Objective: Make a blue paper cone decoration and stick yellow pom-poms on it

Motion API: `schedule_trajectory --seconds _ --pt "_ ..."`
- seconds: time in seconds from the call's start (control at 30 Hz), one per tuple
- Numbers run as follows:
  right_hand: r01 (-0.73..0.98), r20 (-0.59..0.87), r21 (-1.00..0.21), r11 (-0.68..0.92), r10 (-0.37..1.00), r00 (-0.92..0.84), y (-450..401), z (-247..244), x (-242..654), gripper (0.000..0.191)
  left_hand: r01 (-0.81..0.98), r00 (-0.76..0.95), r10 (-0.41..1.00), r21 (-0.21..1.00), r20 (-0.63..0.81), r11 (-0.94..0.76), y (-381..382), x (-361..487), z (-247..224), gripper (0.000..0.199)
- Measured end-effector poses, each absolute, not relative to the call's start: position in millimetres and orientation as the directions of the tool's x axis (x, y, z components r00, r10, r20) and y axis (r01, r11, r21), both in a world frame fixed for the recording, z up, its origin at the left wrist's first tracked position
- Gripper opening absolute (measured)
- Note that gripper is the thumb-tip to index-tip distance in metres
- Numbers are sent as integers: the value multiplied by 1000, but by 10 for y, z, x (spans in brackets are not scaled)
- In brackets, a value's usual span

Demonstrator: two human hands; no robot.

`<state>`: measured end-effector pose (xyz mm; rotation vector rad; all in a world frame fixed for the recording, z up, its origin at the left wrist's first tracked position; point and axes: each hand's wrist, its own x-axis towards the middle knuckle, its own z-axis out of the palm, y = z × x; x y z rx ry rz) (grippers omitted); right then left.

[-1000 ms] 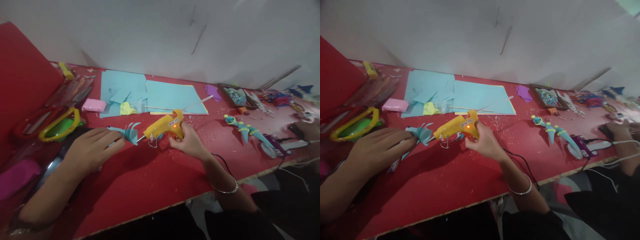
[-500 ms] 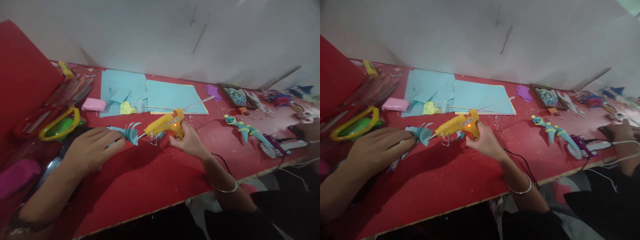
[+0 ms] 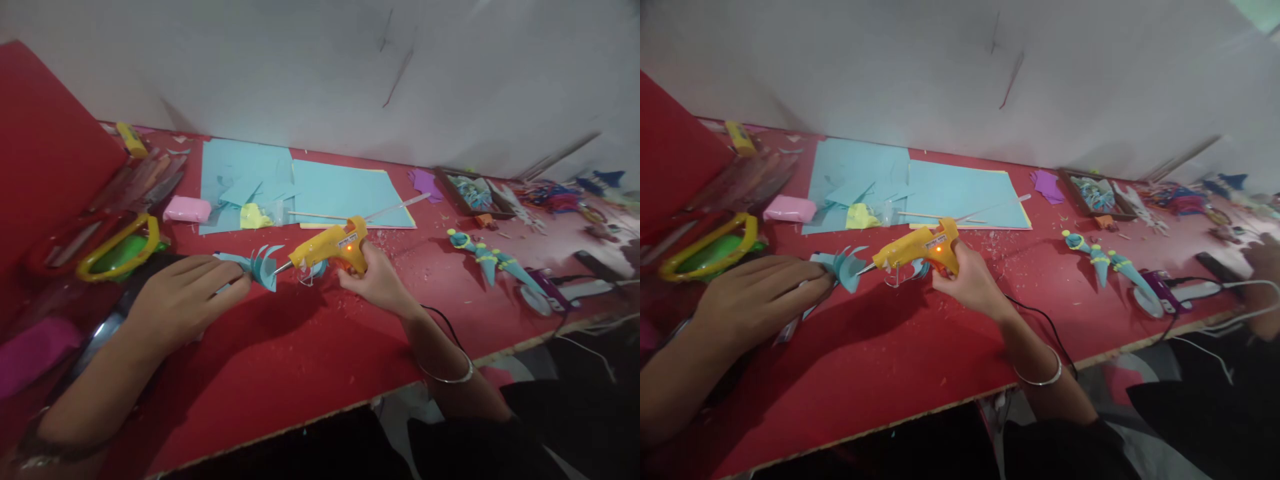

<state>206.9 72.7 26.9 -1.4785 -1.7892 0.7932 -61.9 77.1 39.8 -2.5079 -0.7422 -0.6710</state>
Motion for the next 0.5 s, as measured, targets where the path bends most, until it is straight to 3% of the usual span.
schedule_trajectory --seconds 0.5 --pt "613 116 -771 169 985 -126 743 243 2086 19 594 736 351 -302 579 -746 777 -627 392 30"
